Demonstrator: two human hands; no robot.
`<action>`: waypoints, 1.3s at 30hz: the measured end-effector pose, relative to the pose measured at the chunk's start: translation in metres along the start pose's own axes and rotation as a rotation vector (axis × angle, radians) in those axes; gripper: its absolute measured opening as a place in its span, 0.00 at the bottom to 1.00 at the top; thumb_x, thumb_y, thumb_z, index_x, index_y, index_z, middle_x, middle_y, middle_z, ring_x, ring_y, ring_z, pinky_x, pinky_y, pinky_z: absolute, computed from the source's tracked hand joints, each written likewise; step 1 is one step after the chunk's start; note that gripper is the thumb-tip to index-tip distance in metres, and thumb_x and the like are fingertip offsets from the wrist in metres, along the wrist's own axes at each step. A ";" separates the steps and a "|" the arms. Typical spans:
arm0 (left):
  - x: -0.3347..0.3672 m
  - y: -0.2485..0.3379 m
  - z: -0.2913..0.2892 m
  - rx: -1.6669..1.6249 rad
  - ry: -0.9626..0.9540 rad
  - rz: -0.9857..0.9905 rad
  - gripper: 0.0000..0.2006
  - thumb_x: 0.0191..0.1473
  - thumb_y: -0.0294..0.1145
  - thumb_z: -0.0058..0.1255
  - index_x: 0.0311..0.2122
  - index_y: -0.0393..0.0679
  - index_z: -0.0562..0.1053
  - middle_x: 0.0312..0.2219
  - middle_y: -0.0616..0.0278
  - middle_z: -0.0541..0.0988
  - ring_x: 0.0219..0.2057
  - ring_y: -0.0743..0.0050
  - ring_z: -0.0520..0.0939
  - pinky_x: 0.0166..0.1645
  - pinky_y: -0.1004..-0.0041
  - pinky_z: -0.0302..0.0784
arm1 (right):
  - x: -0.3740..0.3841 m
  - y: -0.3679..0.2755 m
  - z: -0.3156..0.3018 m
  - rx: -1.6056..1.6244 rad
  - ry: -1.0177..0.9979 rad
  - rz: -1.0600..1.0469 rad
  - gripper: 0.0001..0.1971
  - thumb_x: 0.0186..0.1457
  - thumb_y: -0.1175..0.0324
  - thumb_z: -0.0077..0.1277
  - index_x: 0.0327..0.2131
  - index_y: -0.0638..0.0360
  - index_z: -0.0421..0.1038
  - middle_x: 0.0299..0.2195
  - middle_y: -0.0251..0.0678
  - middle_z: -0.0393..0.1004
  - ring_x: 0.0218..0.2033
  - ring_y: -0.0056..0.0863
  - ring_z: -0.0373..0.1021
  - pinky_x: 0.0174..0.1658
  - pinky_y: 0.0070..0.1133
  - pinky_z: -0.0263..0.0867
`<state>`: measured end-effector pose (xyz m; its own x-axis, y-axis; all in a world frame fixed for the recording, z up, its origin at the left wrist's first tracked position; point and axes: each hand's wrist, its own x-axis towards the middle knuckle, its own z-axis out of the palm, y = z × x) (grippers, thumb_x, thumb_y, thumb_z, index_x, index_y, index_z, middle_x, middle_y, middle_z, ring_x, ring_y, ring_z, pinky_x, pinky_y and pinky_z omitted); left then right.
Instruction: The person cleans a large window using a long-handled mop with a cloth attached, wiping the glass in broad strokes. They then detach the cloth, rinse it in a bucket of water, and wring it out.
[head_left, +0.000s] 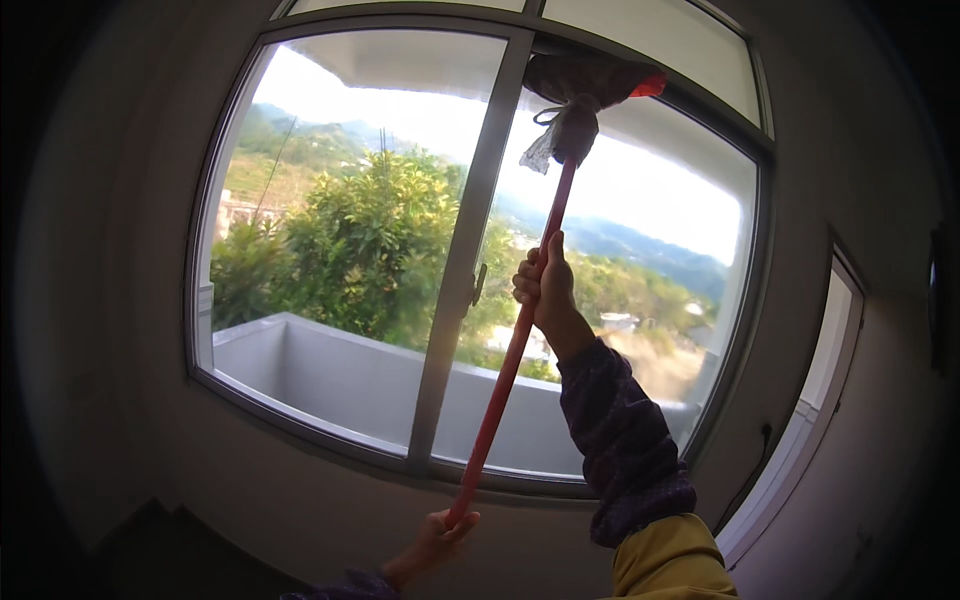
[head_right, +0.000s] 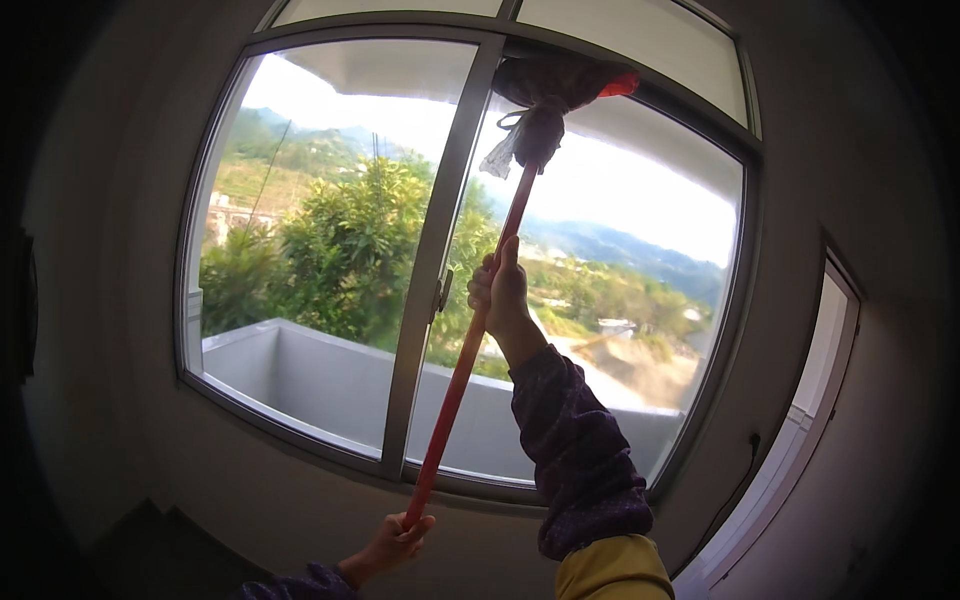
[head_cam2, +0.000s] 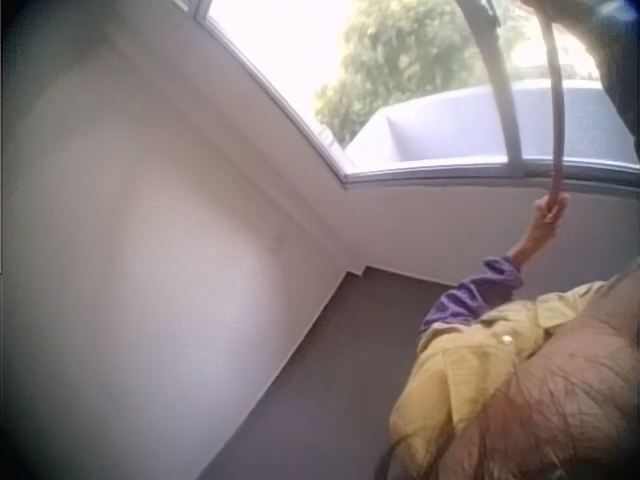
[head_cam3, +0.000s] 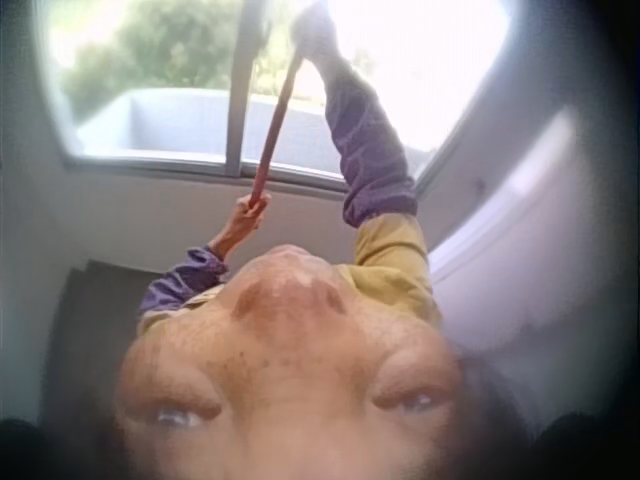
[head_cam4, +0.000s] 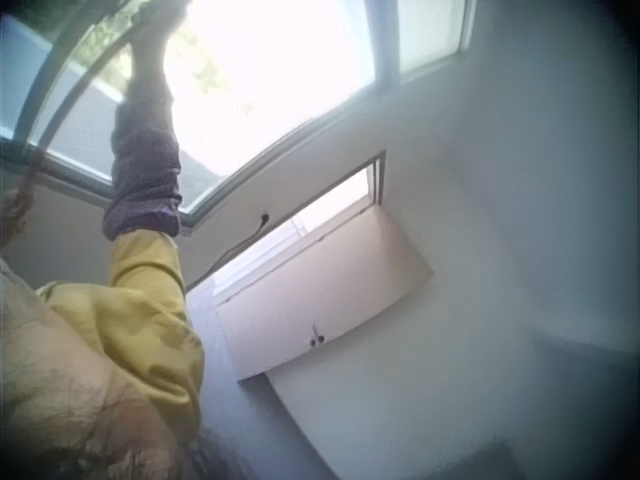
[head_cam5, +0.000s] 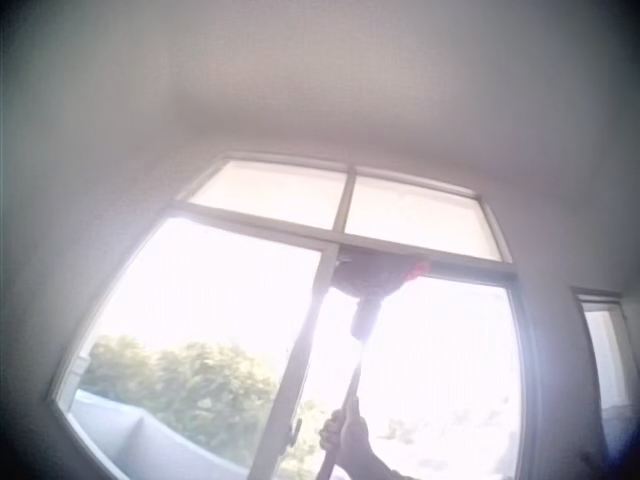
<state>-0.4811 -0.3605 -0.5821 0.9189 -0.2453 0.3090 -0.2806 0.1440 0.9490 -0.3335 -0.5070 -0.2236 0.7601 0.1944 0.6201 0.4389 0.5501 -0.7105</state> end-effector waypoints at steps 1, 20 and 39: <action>0.016 0.027 -0.002 -0.048 0.008 -0.014 0.20 0.60 0.50 0.52 0.23 0.48 0.67 0.15 0.77 0.66 0.17 0.91 0.67 0.19 0.80 0.59 | 0.016 -0.015 0.008 -0.004 -0.001 -0.024 0.27 0.59 0.34 0.39 0.26 0.48 0.58 0.14 0.21 0.51 0.11 0.13 0.49 0.14 0.16 0.49; -0.047 0.034 -0.108 -0.057 0.124 -0.204 0.21 0.59 0.42 0.56 0.16 0.50 0.64 0.11 0.74 0.65 0.10 0.87 0.62 0.14 0.77 0.52 | -0.003 0.048 0.132 -0.148 0.104 -0.061 0.28 0.60 0.33 0.35 0.23 0.46 0.55 0.13 0.23 0.52 0.08 0.16 0.49 0.12 0.20 0.46; -0.072 0.057 -0.193 0.285 0.305 -0.189 0.16 0.53 0.40 0.59 0.25 0.34 0.77 0.14 0.68 0.72 0.20 0.85 0.70 0.26 0.73 0.66 | 0.011 0.089 0.164 0.014 0.127 -0.044 0.28 0.57 0.30 0.37 0.26 0.46 0.57 0.14 0.20 0.51 0.10 0.13 0.49 0.13 0.16 0.46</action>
<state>-0.5099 -0.1496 -0.5624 0.9889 0.0579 0.1367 -0.1263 -0.1556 0.9797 -0.3644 -0.3228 -0.2261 0.7955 0.0660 0.6024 0.4666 0.5676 -0.6783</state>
